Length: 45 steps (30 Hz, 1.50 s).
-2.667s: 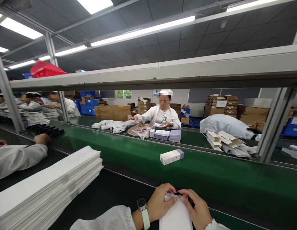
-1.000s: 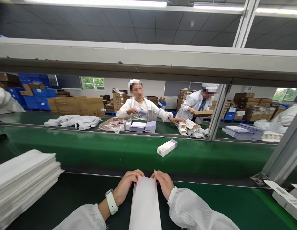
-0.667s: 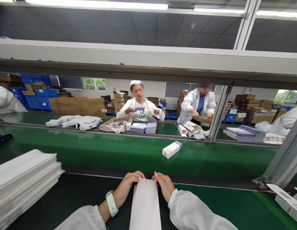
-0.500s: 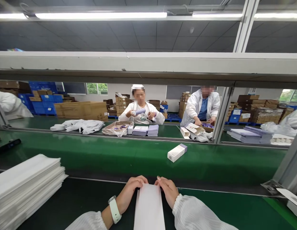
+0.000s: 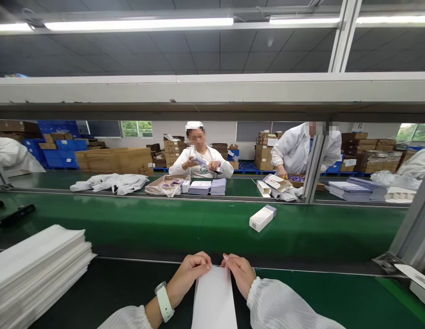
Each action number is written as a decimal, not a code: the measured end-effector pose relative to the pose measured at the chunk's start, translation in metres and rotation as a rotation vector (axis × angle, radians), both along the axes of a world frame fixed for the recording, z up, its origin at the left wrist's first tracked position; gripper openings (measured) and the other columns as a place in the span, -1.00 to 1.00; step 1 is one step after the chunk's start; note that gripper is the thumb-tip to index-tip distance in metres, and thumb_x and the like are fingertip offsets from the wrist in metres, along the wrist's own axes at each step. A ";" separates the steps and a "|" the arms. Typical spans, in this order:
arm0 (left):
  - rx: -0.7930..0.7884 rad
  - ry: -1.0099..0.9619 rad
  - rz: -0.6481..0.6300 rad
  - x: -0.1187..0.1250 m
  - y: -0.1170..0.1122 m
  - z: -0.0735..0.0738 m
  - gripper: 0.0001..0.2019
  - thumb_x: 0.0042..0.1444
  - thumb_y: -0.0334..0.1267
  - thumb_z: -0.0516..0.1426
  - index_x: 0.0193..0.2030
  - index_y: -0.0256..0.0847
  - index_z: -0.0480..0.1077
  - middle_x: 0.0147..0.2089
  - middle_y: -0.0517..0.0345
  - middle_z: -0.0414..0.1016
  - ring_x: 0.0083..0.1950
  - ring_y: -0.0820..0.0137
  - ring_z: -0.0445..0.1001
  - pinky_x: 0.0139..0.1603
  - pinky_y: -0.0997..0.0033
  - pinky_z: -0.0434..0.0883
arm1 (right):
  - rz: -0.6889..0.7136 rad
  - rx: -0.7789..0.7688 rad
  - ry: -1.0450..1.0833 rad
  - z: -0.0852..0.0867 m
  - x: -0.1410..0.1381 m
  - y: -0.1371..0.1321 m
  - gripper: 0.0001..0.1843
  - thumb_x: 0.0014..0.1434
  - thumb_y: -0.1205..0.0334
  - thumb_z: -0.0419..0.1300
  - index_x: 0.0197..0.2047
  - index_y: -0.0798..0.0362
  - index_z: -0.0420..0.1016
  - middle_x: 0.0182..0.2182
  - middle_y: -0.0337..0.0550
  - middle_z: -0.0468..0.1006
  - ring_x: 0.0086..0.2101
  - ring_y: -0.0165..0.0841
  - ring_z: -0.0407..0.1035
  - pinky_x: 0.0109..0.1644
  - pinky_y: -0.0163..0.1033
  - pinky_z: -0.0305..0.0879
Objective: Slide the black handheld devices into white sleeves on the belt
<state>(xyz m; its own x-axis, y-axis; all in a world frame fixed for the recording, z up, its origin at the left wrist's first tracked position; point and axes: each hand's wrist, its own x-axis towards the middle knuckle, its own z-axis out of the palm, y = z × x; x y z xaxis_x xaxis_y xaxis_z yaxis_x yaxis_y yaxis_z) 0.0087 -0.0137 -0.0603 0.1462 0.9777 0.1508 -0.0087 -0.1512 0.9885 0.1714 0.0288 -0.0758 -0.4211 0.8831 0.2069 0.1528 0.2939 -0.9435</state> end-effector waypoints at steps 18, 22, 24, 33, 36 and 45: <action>0.017 -0.008 -0.016 0.000 0.002 -0.002 -0.77 -0.12 -0.41 0.04 -0.74 -0.32 0.17 -0.44 0.17 0.25 -0.42 0.49 0.17 -0.40 0.48 0.07 | -0.002 0.012 -0.018 -0.005 0.000 0.003 -0.48 0.04 -0.10 -0.11 -0.69 0.12 0.32 -0.53 -0.12 0.35 -0.38 -0.33 0.24 -0.09 -0.18 0.07; 0.016 -0.025 -0.019 0.000 0.002 -0.003 -0.76 -0.13 -0.42 0.04 -0.75 -0.31 0.13 -0.44 0.17 0.25 -0.43 0.49 0.17 -0.40 0.48 0.07 | -0.003 0.029 -0.051 -0.005 0.001 0.003 -0.47 0.03 -0.12 -0.11 -0.65 0.12 0.36 -0.55 -0.15 0.35 -0.39 -0.32 0.24 -0.09 -0.18 0.07; 0.013 -0.023 -0.021 0.000 0.002 -0.002 -0.77 -0.13 -0.42 0.03 -0.74 -0.31 0.14 -0.44 0.17 0.24 -0.43 0.49 0.16 -0.41 0.48 0.06 | -0.007 0.029 -0.067 -0.004 0.001 0.002 -0.47 0.03 -0.12 -0.12 -0.64 0.12 0.36 -0.56 -0.15 0.34 -0.39 -0.32 0.25 -0.11 -0.17 0.08; -0.001 -0.012 -0.029 0.000 0.000 0.003 -0.76 -0.13 -0.41 0.03 -0.75 -0.30 0.12 -0.44 0.18 0.25 -0.43 0.49 0.17 -0.41 0.47 0.06 | -0.003 0.057 -0.072 -0.003 0.001 0.001 -0.48 0.04 -0.08 -0.11 -0.68 0.13 0.32 -0.54 -0.15 0.33 -0.42 -0.35 0.23 -0.16 -0.19 0.10; 0.009 -0.008 -0.035 0.000 -0.001 0.004 -0.76 -0.13 -0.42 0.03 -0.75 -0.30 0.12 -0.44 0.18 0.26 -0.42 0.49 0.17 -0.40 0.48 0.06 | 0.004 0.061 -0.060 -0.002 0.001 0.000 -0.49 0.04 -0.08 -0.10 -0.70 0.12 0.29 -0.54 -0.16 0.33 -0.44 -0.37 0.22 -0.19 -0.21 0.11; 0.002 0.019 -0.026 0.000 0.000 0.004 -0.77 -0.14 -0.41 0.02 -0.75 -0.29 0.11 -0.43 0.18 0.26 -0.42 0.48 0.18 -0.41 0.49 0.08 | -0.005 0.092 -0.092 -0.001 0.000 -0.002 -0.49 0.05 -0.06 -0.10 -0.70 0.13 0.31 -0.55 -0.16 0.34 -0.44 -0.39 0.23 -0.25 -0.25 0.12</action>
